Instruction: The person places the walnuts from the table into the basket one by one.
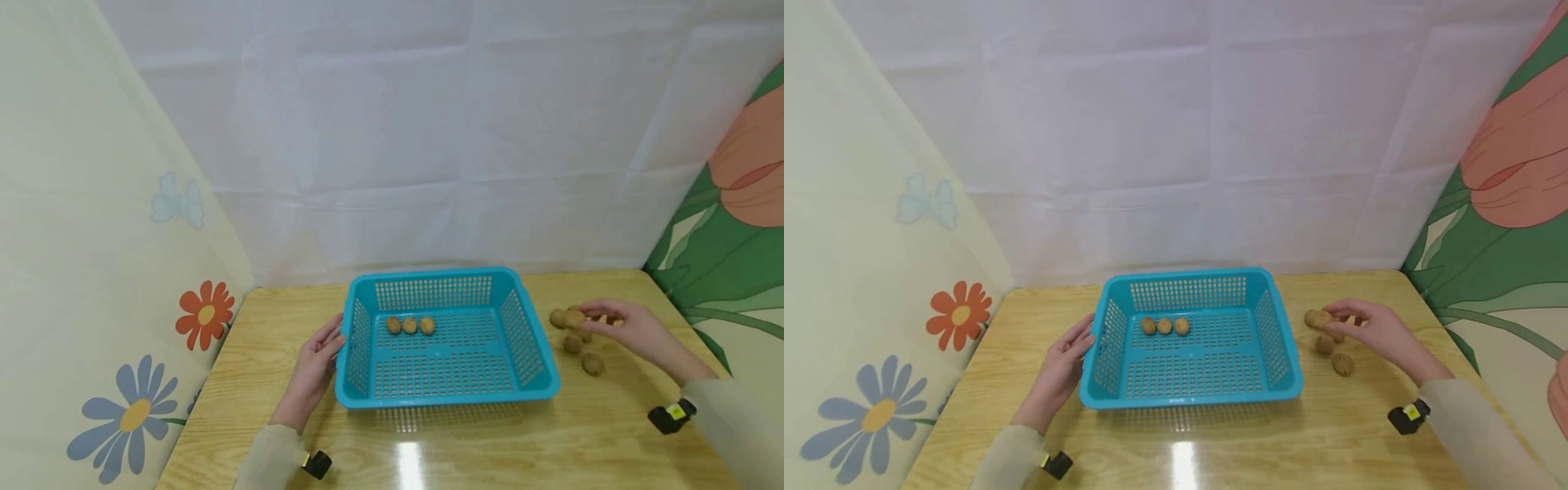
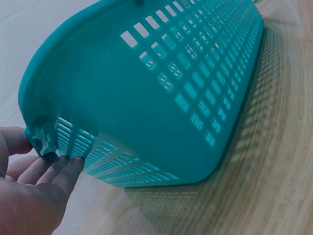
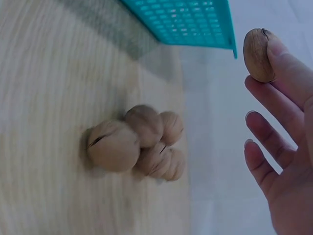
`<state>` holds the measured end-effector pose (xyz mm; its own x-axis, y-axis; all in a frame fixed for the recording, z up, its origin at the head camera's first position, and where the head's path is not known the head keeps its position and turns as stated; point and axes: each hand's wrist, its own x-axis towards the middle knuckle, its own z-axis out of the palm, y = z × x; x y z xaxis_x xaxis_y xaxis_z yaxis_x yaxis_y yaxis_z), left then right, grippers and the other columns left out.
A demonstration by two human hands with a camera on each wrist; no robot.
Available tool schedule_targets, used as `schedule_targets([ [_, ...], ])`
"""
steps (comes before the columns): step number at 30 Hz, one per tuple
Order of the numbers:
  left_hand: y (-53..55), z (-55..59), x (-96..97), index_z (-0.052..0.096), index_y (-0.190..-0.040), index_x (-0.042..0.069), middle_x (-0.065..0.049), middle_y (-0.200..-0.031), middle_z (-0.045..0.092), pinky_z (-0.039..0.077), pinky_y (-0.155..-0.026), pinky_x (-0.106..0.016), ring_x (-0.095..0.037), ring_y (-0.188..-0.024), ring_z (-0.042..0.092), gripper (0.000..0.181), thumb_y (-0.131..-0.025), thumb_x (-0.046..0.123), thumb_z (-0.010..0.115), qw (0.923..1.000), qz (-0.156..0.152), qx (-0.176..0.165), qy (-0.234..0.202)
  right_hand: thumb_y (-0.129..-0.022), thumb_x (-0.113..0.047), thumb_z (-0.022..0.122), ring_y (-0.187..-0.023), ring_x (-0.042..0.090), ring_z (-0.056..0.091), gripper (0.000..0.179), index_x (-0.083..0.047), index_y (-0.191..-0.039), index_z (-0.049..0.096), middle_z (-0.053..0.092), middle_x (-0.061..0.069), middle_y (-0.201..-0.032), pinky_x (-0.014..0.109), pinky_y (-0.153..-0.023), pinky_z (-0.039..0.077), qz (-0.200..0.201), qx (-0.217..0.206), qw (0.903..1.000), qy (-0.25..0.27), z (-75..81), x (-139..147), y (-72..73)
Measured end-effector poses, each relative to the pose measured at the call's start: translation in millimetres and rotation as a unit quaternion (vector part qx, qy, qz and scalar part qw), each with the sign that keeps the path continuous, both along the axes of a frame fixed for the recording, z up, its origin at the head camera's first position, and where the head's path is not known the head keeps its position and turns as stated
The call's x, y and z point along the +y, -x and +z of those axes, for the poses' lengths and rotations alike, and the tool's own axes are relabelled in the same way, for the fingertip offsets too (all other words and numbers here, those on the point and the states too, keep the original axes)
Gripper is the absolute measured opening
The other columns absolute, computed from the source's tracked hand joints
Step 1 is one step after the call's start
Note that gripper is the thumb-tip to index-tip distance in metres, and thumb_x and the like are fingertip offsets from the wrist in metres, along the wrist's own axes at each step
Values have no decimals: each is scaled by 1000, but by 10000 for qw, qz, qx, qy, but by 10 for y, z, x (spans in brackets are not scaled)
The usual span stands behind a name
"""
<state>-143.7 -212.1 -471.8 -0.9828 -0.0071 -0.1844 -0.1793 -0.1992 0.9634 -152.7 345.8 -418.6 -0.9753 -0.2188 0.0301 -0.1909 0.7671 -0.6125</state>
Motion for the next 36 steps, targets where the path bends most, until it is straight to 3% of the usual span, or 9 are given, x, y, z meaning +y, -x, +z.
schedule_targets([
  [8, -14, 22, -2, 42, -159, 6, -19, -158, 48, 56, -98, -27, -6, -119, 65, 55, -107, 9, 58, 9999, -73, 100, 56, -101, -41, 69, -99, 16, 60, 37, -20, -132, 71, 70, 5, -124, 35, -75, 52, 401, 40, 9991, 92, 152, -338, 160],
  [17, -10, 35, -4, 43, -158, 7, -16, -155, 52, 57, -97, -28, -6, -120, 65, 54, -107, 11, 59, 9999, -26, 109, 71, -99, -37, 73, -101, 19, 61, 34, -18, -128, 73, 73, 1, -119, 37, -79, 51, 984, 157, 9949, 159, 258, -787, 392],
  [25, -6, 41, -11, 43, -159, 8, -12, -155, 54, 56, -99, -29, -6, -121, 65, 54, -107, 9, 58, 10000, -54, -1, -48, -95, -35, 78, -99, 15, 63, 34, -19, -125, 74, 72, -6, -114, 37, -81, 51, 1527, 320, 9875, 226, 283, -1200, 582],
  [29, -2, 27, -10, 43, -159, 7, -17, -157, 49, 57, -98, -29, -6, -120, 66, 53, -107, 10, 57, 9999, -58, 76, 40, -94, -33, 79, -96, 16, 62, 35, -17, -124, 74, 72, -6, -111, 36, -79, 50, 1789, 235, 9829, 366, 307, -1401, 639],
  [36, -6, 31, -7, 43, -158, 8, -17, -157, 50, 56, -98, -29, -7, -120, 65, 54, -107, 12, 59, 9999, -98, 19, 38, -94, -29, 80, -97, 19, 65, 35, -12, -124, 74, 74, -3, -110, 35, -77, 51, 2168, 70, 9741, 638, 263, -1668, 759],
])
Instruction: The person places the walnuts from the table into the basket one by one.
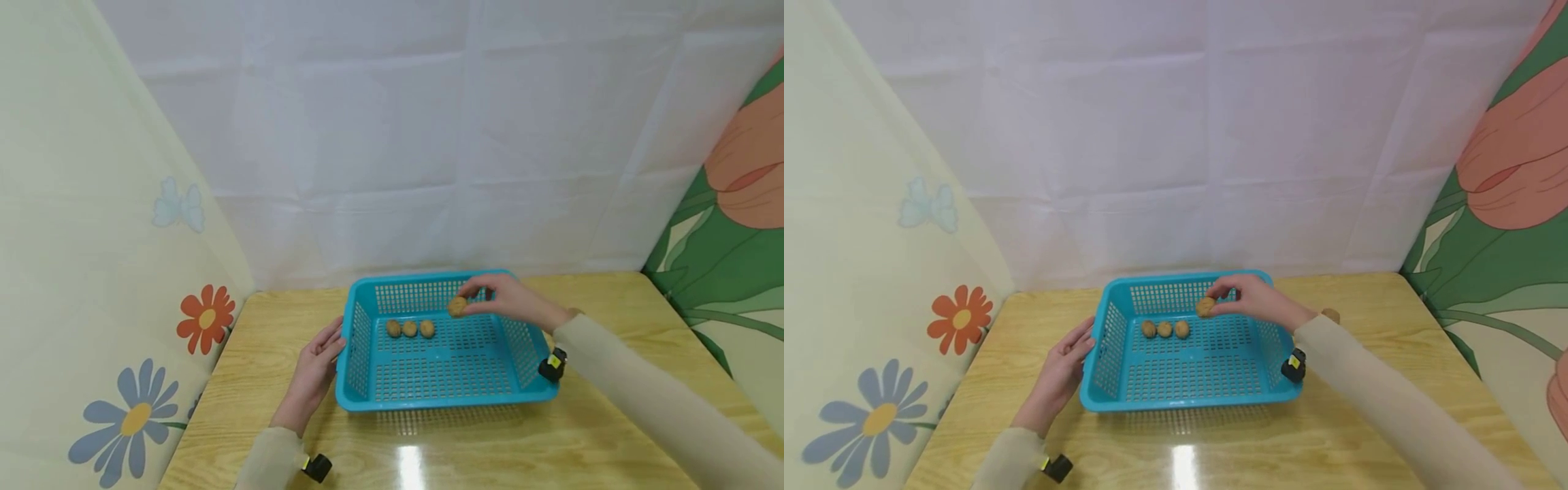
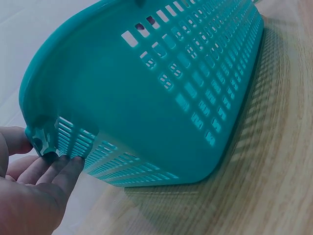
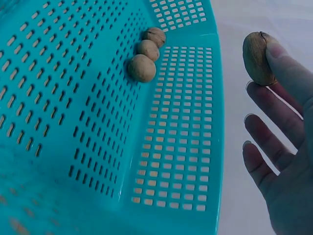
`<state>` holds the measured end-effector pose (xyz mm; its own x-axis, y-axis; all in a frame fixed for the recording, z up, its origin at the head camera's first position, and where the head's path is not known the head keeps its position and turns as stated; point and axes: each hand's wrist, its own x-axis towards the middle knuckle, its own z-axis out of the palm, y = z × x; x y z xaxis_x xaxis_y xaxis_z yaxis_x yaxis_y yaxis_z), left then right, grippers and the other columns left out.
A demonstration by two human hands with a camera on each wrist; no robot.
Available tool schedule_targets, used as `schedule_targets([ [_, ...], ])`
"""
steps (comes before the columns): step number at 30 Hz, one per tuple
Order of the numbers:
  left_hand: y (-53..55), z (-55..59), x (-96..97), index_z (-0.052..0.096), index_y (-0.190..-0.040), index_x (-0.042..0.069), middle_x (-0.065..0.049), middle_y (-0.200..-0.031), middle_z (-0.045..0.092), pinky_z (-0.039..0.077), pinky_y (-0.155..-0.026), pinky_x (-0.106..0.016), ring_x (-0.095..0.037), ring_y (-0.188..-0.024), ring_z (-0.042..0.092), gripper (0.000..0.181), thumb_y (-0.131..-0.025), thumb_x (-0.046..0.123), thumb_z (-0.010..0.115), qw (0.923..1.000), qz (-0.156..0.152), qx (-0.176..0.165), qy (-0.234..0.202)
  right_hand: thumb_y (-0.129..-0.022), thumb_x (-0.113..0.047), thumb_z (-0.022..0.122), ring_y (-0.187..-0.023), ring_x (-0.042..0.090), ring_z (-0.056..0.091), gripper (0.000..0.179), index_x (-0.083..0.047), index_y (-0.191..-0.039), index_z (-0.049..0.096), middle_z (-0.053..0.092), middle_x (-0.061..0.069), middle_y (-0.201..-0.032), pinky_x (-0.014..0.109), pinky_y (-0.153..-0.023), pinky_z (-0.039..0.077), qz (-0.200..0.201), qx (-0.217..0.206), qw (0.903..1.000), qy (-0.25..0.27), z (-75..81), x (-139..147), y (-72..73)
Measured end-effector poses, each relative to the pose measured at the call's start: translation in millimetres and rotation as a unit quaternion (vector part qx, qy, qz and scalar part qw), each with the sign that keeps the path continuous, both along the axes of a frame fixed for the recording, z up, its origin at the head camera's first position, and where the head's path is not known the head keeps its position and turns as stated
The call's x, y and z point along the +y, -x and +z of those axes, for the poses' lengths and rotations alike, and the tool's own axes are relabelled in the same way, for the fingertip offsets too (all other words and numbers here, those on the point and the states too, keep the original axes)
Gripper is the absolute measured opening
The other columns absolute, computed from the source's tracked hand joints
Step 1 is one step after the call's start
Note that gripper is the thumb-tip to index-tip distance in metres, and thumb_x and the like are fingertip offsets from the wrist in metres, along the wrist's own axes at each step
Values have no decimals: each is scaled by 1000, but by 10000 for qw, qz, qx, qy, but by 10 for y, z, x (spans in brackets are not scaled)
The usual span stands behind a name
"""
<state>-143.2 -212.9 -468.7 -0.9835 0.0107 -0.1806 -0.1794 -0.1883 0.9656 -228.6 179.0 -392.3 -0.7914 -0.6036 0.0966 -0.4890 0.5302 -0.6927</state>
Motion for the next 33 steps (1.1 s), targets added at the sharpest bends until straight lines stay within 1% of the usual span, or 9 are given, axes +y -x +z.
schedule_targets([
  [3, 1, -3, -1, 43, -159, 9, -17, -158, 49, 56, -99, -28, -6, -120, 65, 55, -107, 12, 60, 10000, 3, -36, -8, -94, -31, 80, -99, 21, 65, 35, -16, -124, 74, 74, -4, -113, 36, -77, 53, 69, -187, 9998, 6, -19, -110, 34],
  [6, 2, -8, -3, 42, -159, 8, -17, -158, 48, 56, -99, -28, -6, -121, 65, 55, -107, 12, 60, 10000, -25, -11, -6, -94, -33, 79, -101, 18, 65, 32, -18, -123, 75, 73, -4, -116, 36, -78, 55, 250, -252, 9994, 4, -82, -222, 88],
  [9, 1, -10, -4, 44, -158, 8, -17, -158, 49, 56, -99, -29, -8, -121, 65, 53, -107, 11, 59, 10000, -21, 0, -69, -95, -33, 78, -100, 15, 64, 31, -18, -123, 75, 73, -3, -118, 34, -78, 55, 486, -273, 9984, -60, -163, -342, 144],
  [12, 5, -12, -3, 45, -158, 9, -16, -157, 50, 56, -99, -30, -8, -121, 66, 52, -107, 10, 58, 9999, 3, 4, -102, -96, -32, 78, -99, 12, 65, 31, -17, -123, 75, 73, -3, -118, 34, -78, 55, 627, -343, 9973, -180, -230, -470, 172],
  [17, 8, -7, -2, 45, -158, 9, -16, -157, 50, 56, -99, -30, -8, -121, 66, 51, -108, 10, 57, 9999, 15, -11, -112, -96, -30, 78, -102, 10, 66, 28, -19, -121, 76, 74, -7, -117, 32, -81, 55, 832, -490, 9945, -415, -346, -669, 164],
  [20, 0, -3, 2, 45, -158, 8, -17, -157, 50, 56, -99, -30, -8, -121, 66, 52, -108, 9, 57, 9999, 28, -28, -120, -96, -29, 78, -102, 11, 67, 28, -18, -121, 76, 74, -7, -114, 31, -82, 56, 1019, -615, 9918, -461, -425, -773, 145],
  [24, -11, 0, 6, 45, -157, 8, -17, -156, 51, 57, -98, -30, -8, -119, 67, 52, -107, 9, 57, 9999, 64, -47, -124, -95, -26, 79, -102, 13, 69, 33, -12, -124, 75, 75, -4, -113, 30, -85, 57, 1199, -695, 9891, -505, -519, -896, 129],
  [28, -6, -1, 5, 46, -157, 8, -17, -155, 52, 57, -97, -30, -8, -118, 67, 52, -107, 8, 58, 9999, 99, -59, -105, -95, -28, 79, -101, 11, 69, 32, -13, -123, 76, 75, -4, -113, 30, -86, 58, 1347, -509, 9870, -708, -605, -996, 137],
  [33, -4, 1, 4, 45, -158, 8, -17, -155, 52, 57, -97, -30, -8, -118, 67, 53, -107, 10, 59, 10000, 75, -50, -17, -94, -31, 79, -99, 6, 68, 24, -22, -116, 77, 75, -9, -108, 28, -86, 57, 1533, -200, 9821, -1078, -684, -1073, 152],
])
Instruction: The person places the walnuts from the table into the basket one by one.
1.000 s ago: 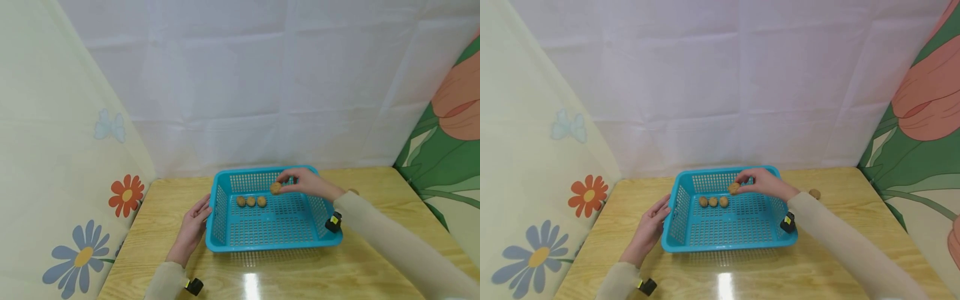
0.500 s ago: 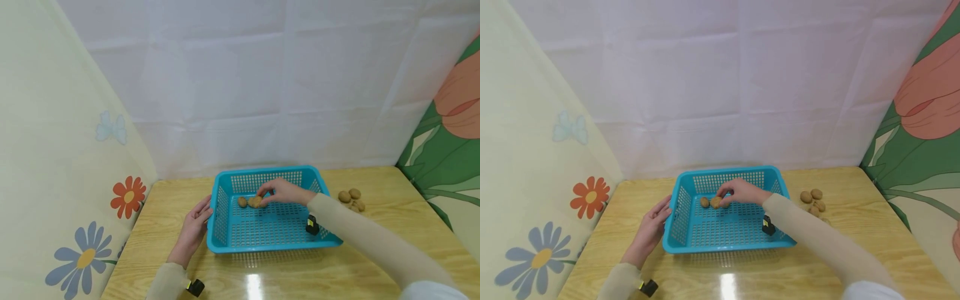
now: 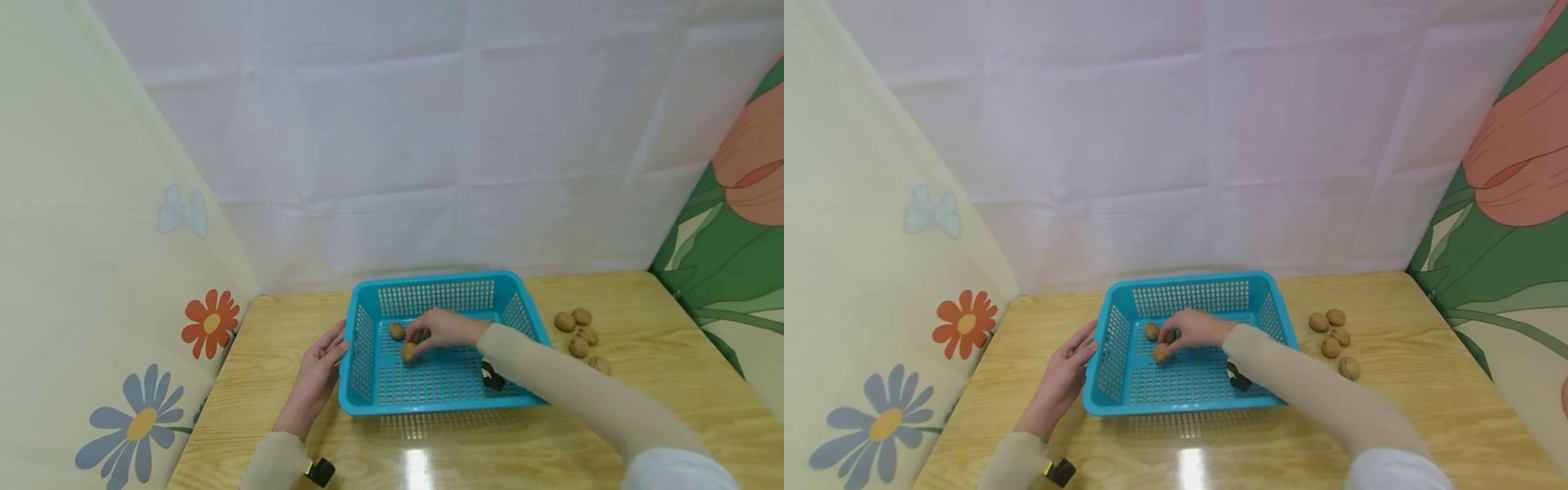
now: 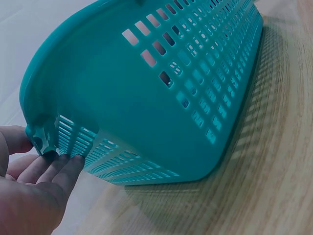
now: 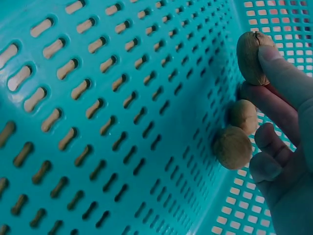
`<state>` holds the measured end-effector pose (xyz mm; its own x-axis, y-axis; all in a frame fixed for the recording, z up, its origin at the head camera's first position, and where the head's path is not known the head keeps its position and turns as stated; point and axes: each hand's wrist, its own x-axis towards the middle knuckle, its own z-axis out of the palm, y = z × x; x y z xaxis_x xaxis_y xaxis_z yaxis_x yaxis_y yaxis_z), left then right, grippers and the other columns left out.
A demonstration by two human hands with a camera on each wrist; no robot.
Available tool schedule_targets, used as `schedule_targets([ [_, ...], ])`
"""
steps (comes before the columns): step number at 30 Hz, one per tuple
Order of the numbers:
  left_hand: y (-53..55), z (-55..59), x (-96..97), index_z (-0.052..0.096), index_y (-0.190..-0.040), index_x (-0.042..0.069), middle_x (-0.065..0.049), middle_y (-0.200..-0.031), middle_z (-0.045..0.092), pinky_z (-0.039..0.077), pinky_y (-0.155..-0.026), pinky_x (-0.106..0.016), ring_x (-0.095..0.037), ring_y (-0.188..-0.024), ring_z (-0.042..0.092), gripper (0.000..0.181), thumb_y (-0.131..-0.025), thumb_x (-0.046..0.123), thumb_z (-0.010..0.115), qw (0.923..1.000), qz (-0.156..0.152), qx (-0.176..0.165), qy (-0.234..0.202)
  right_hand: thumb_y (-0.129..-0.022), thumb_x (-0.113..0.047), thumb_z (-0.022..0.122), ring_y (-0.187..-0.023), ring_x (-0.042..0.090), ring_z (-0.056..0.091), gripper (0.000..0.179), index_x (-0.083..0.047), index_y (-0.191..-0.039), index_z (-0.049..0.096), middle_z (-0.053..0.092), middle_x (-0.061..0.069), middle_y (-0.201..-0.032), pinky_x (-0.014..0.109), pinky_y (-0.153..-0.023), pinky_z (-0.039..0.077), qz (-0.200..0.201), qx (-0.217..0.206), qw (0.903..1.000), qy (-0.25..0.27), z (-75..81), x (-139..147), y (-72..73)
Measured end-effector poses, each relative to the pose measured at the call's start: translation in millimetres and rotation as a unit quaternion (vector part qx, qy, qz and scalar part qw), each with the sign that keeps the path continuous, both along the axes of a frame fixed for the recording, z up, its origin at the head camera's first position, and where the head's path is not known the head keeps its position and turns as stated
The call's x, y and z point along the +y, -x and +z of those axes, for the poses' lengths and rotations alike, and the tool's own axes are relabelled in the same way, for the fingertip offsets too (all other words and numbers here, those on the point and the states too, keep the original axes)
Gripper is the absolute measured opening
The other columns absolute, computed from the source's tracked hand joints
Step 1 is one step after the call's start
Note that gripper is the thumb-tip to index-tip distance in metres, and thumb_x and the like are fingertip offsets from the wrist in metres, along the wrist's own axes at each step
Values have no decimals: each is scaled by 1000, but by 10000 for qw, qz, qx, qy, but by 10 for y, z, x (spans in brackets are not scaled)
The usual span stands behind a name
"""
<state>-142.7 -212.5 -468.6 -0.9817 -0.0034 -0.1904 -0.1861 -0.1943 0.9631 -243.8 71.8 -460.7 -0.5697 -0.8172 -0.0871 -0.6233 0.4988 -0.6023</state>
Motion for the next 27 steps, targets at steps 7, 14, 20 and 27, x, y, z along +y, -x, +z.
schedule_targets([
  [7, 6, 1, 6, 44, -158, 9, -16, -156, 51, 56, -98, -29, -6, -119, 66, 54, -107, 13, 60, 9999, -73, -26, 92, -93, -29, 80, -99, 9, 69, 23, -21, -114, 76, 75, -9, -106, 28, -84, 57, 45, 180, 9996, -194, -32, -19, -3],
  [14, 4, 12, 0, 45, -158, 10, -15, -157, 51, 56, -98, -28, -5, -119, 66, 55, -106, 14, 61, 9999, -12, -28, 141, -94, -29, 79, -104, 14, 70, 31, -14, -121, 75, 76, -2, -113, 31, -89, 58, -28, 268, 9992, -308, 9, 15, -16],
  [20, -6, 8, -1, 44, -158, 10, -16, -156, 51, 56, -99, -28, -6, -120, 66, 55, -106, 14, 61, 9999, -17, -31, 143, -97, -25, 77, -105, 16, 69, 36, -11, -130, 72, 75, 2, -117, 34, -90, 58, -436, -347, 9984, 5, 125, 155, -18],
  [27, -16, 17, 4, 44, -159, 10, -15, -156, 51, 56, -99, -28, -6, -120, 66, 55, -107, 14, 61, 9999, -31, -31, 125, -101, -25, 72, -104, 15, 65, 28, -16, -127, 73, 73, -2, -120, 37, -89, 56, -615, -290, 9975, 210, 384, 425, -32],
])
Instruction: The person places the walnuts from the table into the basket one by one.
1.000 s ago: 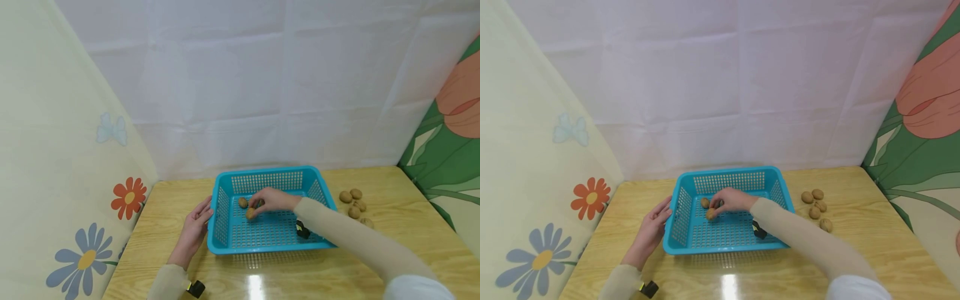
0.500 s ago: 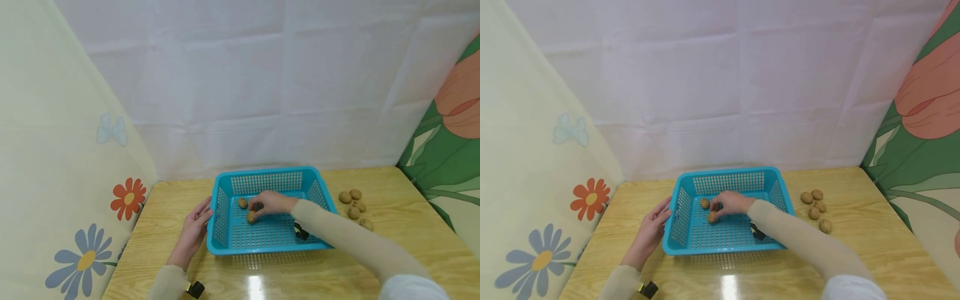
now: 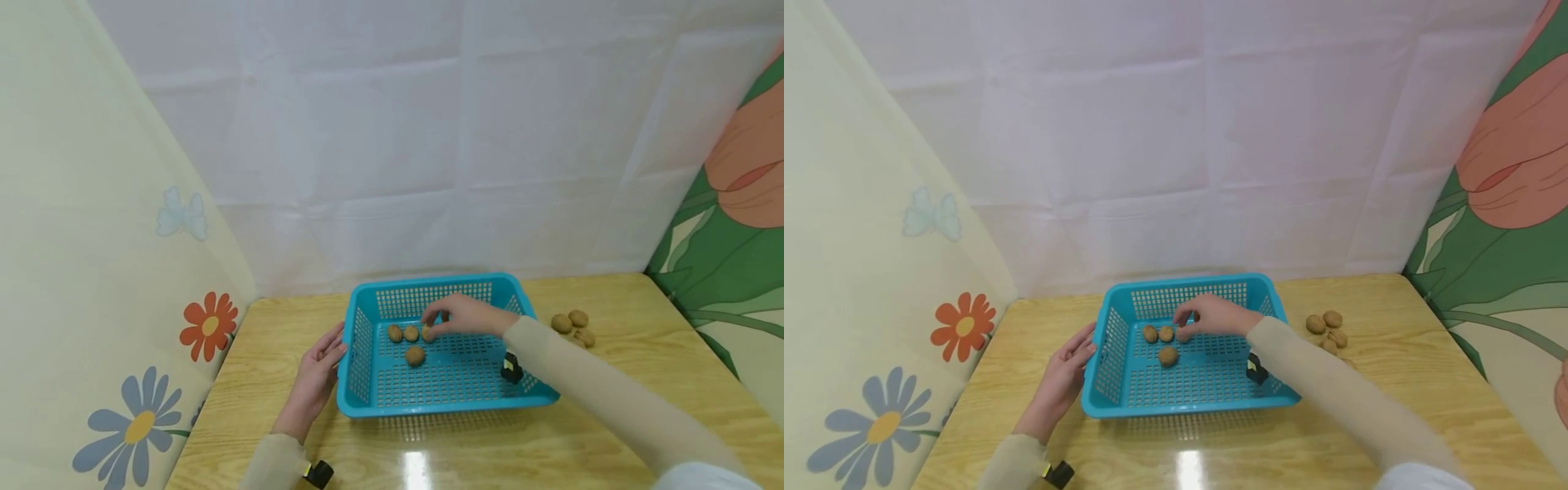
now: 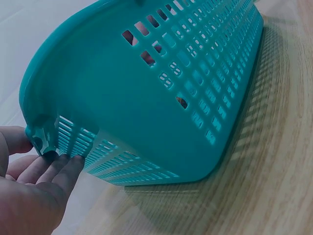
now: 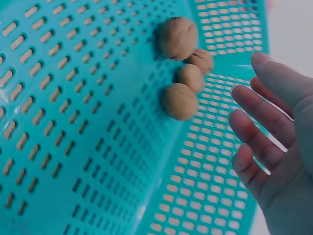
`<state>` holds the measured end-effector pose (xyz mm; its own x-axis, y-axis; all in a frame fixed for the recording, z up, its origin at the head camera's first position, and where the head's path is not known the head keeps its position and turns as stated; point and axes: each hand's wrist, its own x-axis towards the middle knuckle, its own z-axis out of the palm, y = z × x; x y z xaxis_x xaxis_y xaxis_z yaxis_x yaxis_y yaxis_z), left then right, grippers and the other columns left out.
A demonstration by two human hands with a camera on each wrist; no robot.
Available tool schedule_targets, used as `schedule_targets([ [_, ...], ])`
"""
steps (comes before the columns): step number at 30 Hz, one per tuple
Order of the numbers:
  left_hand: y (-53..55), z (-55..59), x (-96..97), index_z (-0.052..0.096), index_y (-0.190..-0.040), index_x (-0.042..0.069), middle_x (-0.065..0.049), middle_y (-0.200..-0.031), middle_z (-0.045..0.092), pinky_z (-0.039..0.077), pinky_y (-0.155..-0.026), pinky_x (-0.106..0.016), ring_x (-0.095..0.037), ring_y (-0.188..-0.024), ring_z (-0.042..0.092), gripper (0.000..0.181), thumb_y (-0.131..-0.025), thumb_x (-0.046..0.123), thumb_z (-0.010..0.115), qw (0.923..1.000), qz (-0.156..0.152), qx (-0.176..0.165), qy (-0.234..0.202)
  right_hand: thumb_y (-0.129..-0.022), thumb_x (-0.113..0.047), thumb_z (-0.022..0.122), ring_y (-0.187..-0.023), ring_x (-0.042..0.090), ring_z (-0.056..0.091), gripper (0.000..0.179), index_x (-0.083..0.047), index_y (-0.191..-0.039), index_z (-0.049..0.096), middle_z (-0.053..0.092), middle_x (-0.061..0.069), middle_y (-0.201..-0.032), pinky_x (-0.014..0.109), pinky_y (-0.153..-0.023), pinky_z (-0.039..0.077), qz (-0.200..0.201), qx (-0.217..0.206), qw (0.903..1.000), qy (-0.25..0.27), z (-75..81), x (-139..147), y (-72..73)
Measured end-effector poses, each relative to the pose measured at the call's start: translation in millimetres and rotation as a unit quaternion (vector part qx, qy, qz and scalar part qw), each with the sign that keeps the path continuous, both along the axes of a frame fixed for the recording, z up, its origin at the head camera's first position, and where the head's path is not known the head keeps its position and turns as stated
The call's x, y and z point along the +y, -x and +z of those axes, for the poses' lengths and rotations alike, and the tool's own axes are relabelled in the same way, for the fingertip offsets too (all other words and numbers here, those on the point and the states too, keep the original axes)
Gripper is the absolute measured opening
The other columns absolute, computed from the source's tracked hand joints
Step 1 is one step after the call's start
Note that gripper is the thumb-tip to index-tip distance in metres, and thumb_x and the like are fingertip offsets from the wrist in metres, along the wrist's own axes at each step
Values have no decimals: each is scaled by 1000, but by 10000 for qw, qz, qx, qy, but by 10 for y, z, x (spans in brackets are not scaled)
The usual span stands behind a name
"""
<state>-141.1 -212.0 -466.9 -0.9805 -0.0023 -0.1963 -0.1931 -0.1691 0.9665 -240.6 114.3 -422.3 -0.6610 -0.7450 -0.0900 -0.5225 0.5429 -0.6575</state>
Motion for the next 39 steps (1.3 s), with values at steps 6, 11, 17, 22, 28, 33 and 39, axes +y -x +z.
schedule_targets([
  [6, 3, -10, 0, 45, -158, 10, -16, -157, 50, 56, -99, -28, -7, -120, 66, 55, -106, 14, 62, 10000, 1, 39, -31, -100, -30, 73, -101, 9, 64, 29, -21, -127, 72, 72, -3, -122, 36, -88, 55, -234, 219, 9994, 125, 159, 247, -16],
  [11, 3, -11, 1, 45, -158, 9, -16, -157, 50, 56, -98, -28, -7, -120, 66, 55, -106, 13, 62, 10000, 27, 20, -57, -98, -27, 75, -92, 9, 65, 28, -20, -125, 74, 73, -6, -115, 34, -79, 56, -517, 470, 9969, 371, 247, 504, -39],
  [17, 9, -9, 3, 45, -158, 10, -15, -157, 50, 56, -99, -28, -6, -121, 65, 54, -107, 14, 60, 10000, 27, 3, -28, -100, -26, 73, -93, 11, 63, 28, -17, -126, 73, 73, -2, -117, 34, -77, 55, -814, 408, 9943, 554, 293, 839, -104],
  [22, 14, -11, 4, 45, -158, 10, -15, -158, 50, 55, -99, -27, -6, -121, 65, 54, -107, 14, 60, 10000, 19, 6, -49, -100, -26, 72, -93, 11, 62, 28, -15, -126, 72, 73, -2, -116, 34, -80, 54, -1034, 559, 9912, 603, 348, 1138, -234],
  [28, 20, -12, 4, 45, -158, 11, -15, -158, 50, 56, -98, -27, -6, -120, 66, 53, -108, 13, 59, 10000, 40, 32, 6, -101, -24, 71, -94, 9, 61, 26, -14, -126, 73, 72, -3, -117, 36, -83, 54, -1412, 864, 9848, 523, 340, 1486, -346],
  [33, 25, -12, 9, 45, -158, 10, -17, -157, 50, 56, -98, -28, -6, -118, 66, 52, -108, 11, 57, 10000, 91, 8, 30, -102, -23, 69, -92, 9, 60, 27, -11, -126, 73, 73, 3, -116, 31, -74, 55, -1812, 943, 9772, 587, 273, 1776, -428],
  [39, 32, -16, 12, 45, -158, 10, -17, -157, 50, 56, -98, -28, -7, -118, 67, 50, -109, 10, 55, 9999, 109, -7, -21, -103, -18, 68, -94, 4, 59, 26, -10, -128, 71, 73, 10, -119, 28, -73, 55, -2070, 962, 9712, 690, 122, 2096, -520],
])
